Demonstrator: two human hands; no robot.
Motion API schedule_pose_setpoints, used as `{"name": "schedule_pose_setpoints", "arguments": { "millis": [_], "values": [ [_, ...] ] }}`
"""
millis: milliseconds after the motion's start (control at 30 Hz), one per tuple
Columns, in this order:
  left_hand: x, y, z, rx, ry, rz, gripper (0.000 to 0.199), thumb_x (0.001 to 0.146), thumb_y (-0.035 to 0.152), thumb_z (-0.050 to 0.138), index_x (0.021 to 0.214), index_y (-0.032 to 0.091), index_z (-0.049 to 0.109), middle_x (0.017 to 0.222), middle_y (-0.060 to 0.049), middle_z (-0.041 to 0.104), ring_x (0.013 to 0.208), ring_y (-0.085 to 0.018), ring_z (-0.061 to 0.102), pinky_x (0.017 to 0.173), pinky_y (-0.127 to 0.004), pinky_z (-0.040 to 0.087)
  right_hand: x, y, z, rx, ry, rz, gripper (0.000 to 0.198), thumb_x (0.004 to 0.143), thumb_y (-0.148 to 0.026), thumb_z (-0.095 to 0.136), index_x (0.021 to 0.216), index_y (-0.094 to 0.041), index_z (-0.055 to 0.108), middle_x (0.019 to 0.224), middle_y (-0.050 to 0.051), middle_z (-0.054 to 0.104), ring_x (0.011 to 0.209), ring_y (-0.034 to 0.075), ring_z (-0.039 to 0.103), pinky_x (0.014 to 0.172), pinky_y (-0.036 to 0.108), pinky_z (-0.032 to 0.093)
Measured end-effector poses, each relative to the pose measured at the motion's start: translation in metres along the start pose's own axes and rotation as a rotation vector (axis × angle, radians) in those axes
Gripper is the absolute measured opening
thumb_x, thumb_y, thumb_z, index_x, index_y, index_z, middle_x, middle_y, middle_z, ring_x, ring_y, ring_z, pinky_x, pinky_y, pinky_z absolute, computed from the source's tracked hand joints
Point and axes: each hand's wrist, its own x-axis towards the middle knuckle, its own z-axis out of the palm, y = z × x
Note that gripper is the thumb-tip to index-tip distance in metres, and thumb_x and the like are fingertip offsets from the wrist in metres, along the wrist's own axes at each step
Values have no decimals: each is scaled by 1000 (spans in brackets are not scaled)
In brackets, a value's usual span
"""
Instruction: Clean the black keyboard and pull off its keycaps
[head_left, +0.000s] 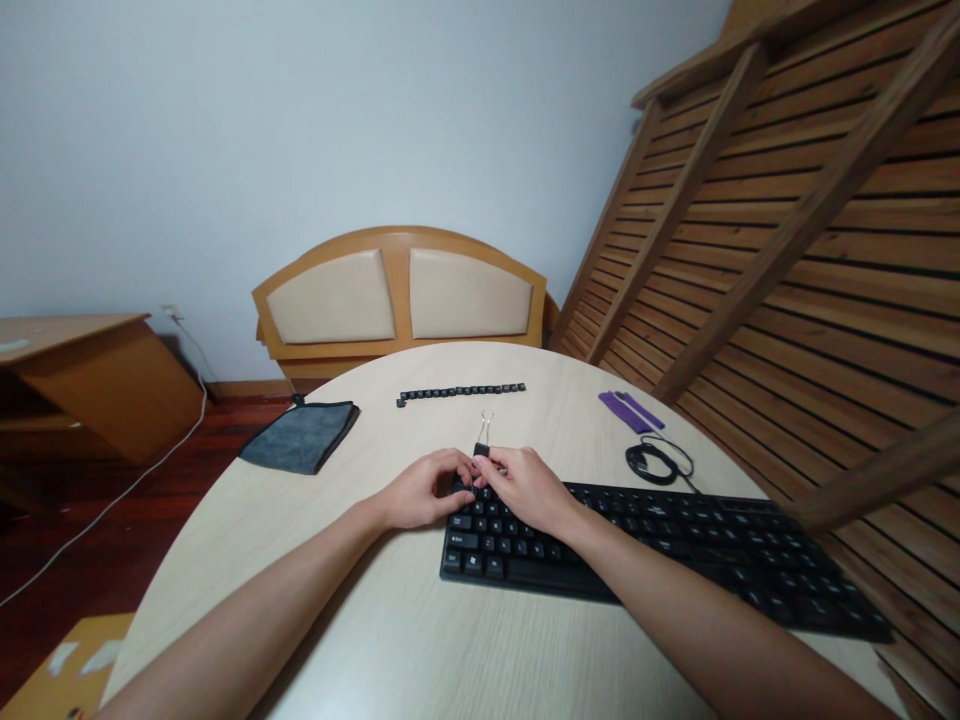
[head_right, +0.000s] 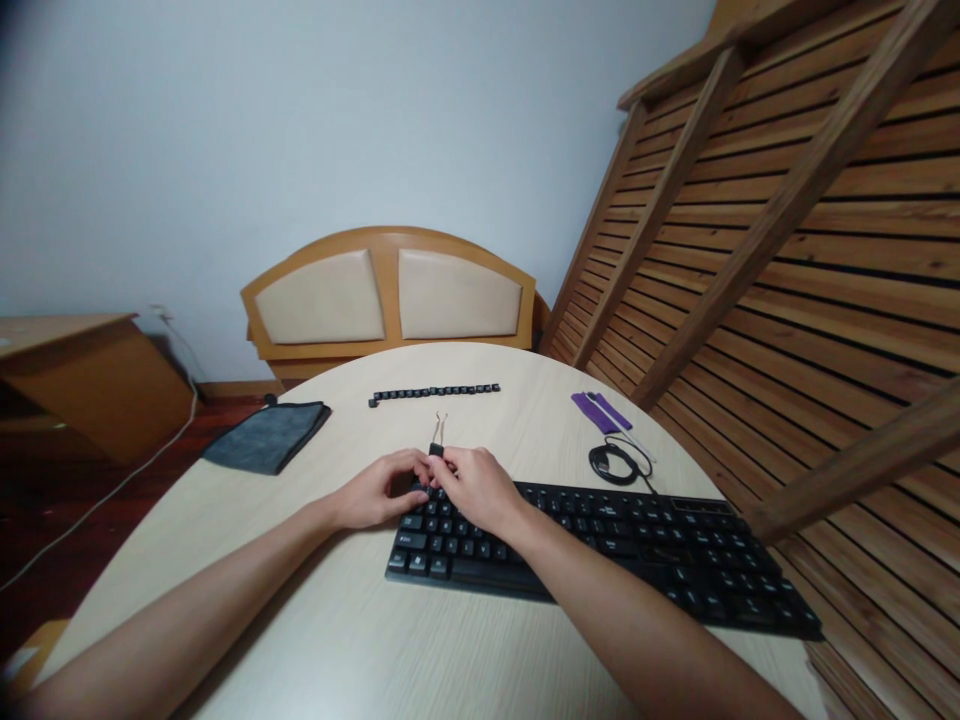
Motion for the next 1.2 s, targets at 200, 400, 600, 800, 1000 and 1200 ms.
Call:
{"name": "schedule_pose_setpoints", "arguments": {
  "millis": [200,400,600,800,1000,1200],
  "values": [
    [1,0,2,-8,2,-28,13,89,31,62,90,19,60,104,-7,66,100,-21,60,94,-37,45,0,1,1,-7,15,-7,36,98,-36,46,79,-18,70,77,5,74,70,19,68,64,26,46],
    [1,0,1,-15,3,-26,13,89,31,63,90,19,61,103,-7,66,100,-21,60,94,-37,45,-1,-1,1,-4,23,9,36,98,-38,46,80,-19,71,77,5,75,72,20,69,64,26,48],
    [1,-1,1,-42,1,-17,14,88,32,64,89,19,61,109,-8,66,106,-22,59,98,-38,44,2,5,1,118,46,66,37,98,-41,45,80,-18,67,75,5,75,72,20,72,66,27,50],
    [1,4,0,-104,-2,5,12,89,30,64,86,18,61,109,-9,65,105,-21,60,98,-38,43,2,5,-1,162,55,71,36,98,-42,45,79,-19,66,75,4,75,71,19,71,64,26,50],
    [2,1,6,-103,79,-78,17,86,31,67,81,18,58,99,-7,67,98,-21,61,92,-35,45,1,4,2,183,113,45,36,97,-43,49,79,-19,69,79,6,75,74,20,72,67,27,53],
    [2,-4,10,-4,208,-177,12,86,28,62,85,17,57,85,-3,65,81,-18,60,78,-31,47,2,8,4,333,143,104,36,94,-47,52,90,-17,72,85,7,76,76,21,73,66,28,57]
  ]
}}
